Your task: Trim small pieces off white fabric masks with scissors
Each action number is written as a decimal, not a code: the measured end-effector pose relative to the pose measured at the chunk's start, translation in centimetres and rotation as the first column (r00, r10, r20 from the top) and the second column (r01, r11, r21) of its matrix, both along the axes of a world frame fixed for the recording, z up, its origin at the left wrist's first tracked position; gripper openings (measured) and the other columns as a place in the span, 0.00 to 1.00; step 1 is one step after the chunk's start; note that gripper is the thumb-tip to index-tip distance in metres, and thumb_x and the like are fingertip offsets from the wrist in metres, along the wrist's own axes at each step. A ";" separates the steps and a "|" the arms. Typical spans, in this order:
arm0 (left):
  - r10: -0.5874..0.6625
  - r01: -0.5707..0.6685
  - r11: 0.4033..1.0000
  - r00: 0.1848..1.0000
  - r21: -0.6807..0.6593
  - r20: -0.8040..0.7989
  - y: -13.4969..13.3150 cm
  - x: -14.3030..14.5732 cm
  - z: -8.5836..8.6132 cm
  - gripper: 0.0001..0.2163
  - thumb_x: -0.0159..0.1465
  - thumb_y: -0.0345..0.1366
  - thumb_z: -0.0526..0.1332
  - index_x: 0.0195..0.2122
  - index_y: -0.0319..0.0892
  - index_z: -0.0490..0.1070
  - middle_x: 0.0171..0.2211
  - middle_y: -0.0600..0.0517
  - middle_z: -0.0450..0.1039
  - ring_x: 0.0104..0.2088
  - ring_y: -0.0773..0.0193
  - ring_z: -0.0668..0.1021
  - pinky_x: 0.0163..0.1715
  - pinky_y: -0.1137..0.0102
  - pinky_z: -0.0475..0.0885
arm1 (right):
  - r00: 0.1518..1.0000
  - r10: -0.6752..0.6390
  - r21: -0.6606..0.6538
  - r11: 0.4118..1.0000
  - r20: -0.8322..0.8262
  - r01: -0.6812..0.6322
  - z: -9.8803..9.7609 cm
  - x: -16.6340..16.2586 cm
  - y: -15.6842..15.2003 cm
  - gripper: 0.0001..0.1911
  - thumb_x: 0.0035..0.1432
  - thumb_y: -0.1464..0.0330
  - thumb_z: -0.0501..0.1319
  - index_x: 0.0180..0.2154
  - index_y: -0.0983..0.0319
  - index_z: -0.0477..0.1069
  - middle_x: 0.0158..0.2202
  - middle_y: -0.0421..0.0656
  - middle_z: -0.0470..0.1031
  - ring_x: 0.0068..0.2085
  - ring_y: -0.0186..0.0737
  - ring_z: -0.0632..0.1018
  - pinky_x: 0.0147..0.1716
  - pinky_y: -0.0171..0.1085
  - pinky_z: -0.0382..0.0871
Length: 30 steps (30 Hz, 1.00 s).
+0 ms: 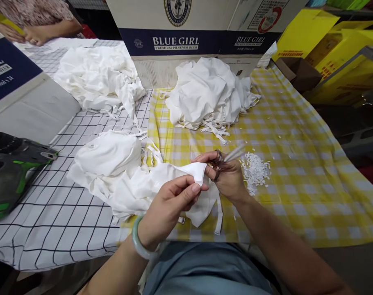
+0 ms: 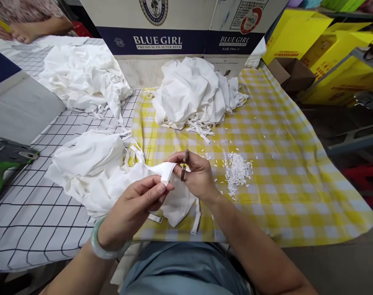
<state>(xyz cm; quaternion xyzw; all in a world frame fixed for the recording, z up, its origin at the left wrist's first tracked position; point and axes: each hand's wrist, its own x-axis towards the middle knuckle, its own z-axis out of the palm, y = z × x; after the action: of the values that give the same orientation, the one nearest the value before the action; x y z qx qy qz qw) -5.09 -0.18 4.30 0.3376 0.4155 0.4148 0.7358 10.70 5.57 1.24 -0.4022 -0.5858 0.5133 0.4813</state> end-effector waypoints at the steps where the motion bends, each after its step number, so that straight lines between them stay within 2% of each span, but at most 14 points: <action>1: -0.004 0.019 0.994 0.989 0.104 -0.145 0.0 -0.2 0.2 0.11 0.64 0.42 0.63 0.34 0.39 0.76 0.24 0.55 0.62 0.23 0.72 0.61 0.22 0.75 0.55 | 1.000 -0.002 -0.040 0.999 0.029 0.003 0.0 -0.1 0.0 0.05 0.54 0.64 0.67 0.33 0.59 0.76 0.32 0.40 0.79 0.35 0.39 0.78 0.38 0.38 0.74; 3: 0.009 0.100 0.957 0.927 0.272 -0.375 0.1 -0.7 0.7 0.11 0.65 0.41 0.62 0.33 0.39 0.75 0.26 0.53 0.67 0.27 0.68 0.66 0.25 0.73 0.61 | 0.998 0.000 -0.133 0.991 0.062 0.008 0.0 -0.2 -0.1 0.08 0.51 0.62 0.68 0.30 0.59 0.75 0.28 0.38 0.76 0.29 0.35 0.75 0.32 0.35 0.72; 5: 0.068 0.158 0.902 0.868 0.402 -0.492 0.3 -1.1 1.1 0.09 0.66 0.38 0.61 0.32 0.40 0.76 0.29 0.51 0.68 0.31 0.65 0.69 0.31 0.71 0.65 | 1.000 0.014 -0.216 0.976 0.028 -0.007 -0.1 -0.4 -0.3 0.11 0.48 0.60 0.70 0.28 0.60 0.75 0.26 0.37 0.74 0.26 0.33 0.73 0.29 0.34 0.70; 7: 0.185 0.128 0.843 0.843 0.522 -0.505 0.7 -1.1 1.0 0.07 0.66 0.35 0.61 0.33 0.41 0.77 0.36 0.48 0.69 0.39 0.62 0.72 0.41 0.69 0.68 | 0.999 0.029 -0.285 0.958 -0.040 -0.039 -0.4 -0.8 -0.8 0.13 0.46 0.58 0.71 0.27 0.60 0.74 0.24 0.37 0.73 0.26 0.33 0.73 0.30 0.34 0.71; 9: 0.262 0.033 0.810 0.873 0.585 -0.412 1.0 -0.7 0.4 0.06 0.66 0.32 0.61 0.36 0.43 0.78 0.44 0.46 0.69 0.50 0.59 0.71 0.51 0.67 0.66 | 0.995 0.042 -0.323 0.944 -0.090 -0.069 -0.8 -1.1 -1.5 0.15 0.46 0.57 0.72 0.28 0.60 0.73 0.25 0.37 0.74 0.28 0.35 0.75 0.33 0.36 0.73; 11: 0.251 -0.077 0.842 0.932 0.534 -0.261 1.3 0.1 -0.5 0.07 0.67 0.32 0.59 0.36 0.43 0.78 0.47 0.46 0.70 0.54 0.57 0.70 0.53 0.66 0.66 | 0.994 0.063 -0.332 0.939 -0.089 -0.089 -1.2 -1.3 -2.4 0.16 0.49 0.55 0.70 0.31 0.60 0.74 0.27 0.38 0.75 0.31 0.37 0.76 0.36 0.37 0.74; 14: 0.241 -0.184 0.906 0.965 0.380 -0.107 1.4 1.3 -2.0 0.09 0.68 0.34 0.58 0.32 0.42 0.76 0.44 0.47 0.70 0.49 0.58 0.73 0.45 0.68 0.69 | 0.994 0.105 -0.310 0.946 0.008 -0.098 -1.6 -0.3 -3.4 0.16 0.52 0.55 0.68 0.34 0.60 0.75 0.31 0.40 0.76 0.33 0.38 0.76 0.36 0.38 0.73; 18: 0.264 -0.189 0.920 0.946 0.343 -0.187 1.0 1.9 -2.8 0.11 0.68 0.36 0.58 0.30 0.40 0.74 0.42 0.47 0.68 0.44 0.60 0.72 0.38 0.71 0.67 | 0.935 0.114 -0.096 0.992 0.335 -0.086 -0.7 3.1 -3.7 0.16 0.56 0.55 0.67 0.29 0.62 0.74 0.29 0.42 0.73 0.32 0.37 0.74 0.34 0.36 0.69; 22: 0.239 -0.133 0.924 0.934 0.359 -0.267 0.6 2.2 -2.9 0.12 0.69 0.36 0.56 0.29 0.41 0.72 0.44 0.48 0.65 0.45 0.62 0.70 0.36 0.73 0.66 | 0.825 0.134 0.042 0.981 0.549 -0.187 0.3 5.8 -3.4 0.26 0.52 0.44 0.64 0.29 0.62 0.71 0.29 0.44 0.71 0.32 0.40 0.71 0.33 0.37 0.65; 26: 0.232 -0.086 0.893 0.929 0.441 -0.289 0.4 2.6 -2.9 0.12 0.71 0.34 0.53 0.31 0.42 0.71 0.42 0.48 0.64 0.47 0.62 0.68 0.36 0.73 0.66 | 0.725 0.182 0.012 0.967 0.664 -0.253 0.4 6.1 -3.3 0.30 0.49 0.40 0.63 0.23 0.61 0.64 0.23 0.40 0.66 0.28 0.36 0.67 0.27 0.35 0.58; 30: 0.248 -0.063 0.851 0.923 0.521 -0.294 0.4 2.7 -2.9 0.12 0.70 0.31 0.53 0.29 0.42 0.69 0.39 0.49 0.64 0.49 0.62 0.67 0.44 0.71 0.65 | 0.686 0.232 -0.047 0.960 0.690 -0.277 0.5 5.8 -3.1 0.29 0.49 0.43 0.65 0.21 0.61 0.63 0.21 0.39 0.65 0.26 0.35 0.66 0.27 0.34 0.56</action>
<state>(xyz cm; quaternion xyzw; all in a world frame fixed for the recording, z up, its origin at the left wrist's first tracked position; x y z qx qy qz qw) -2.36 0.21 1.45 0.5502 0.4440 0.5005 0.4997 16.50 2.48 1.72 -0.4639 -0.7876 0.3704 0.1651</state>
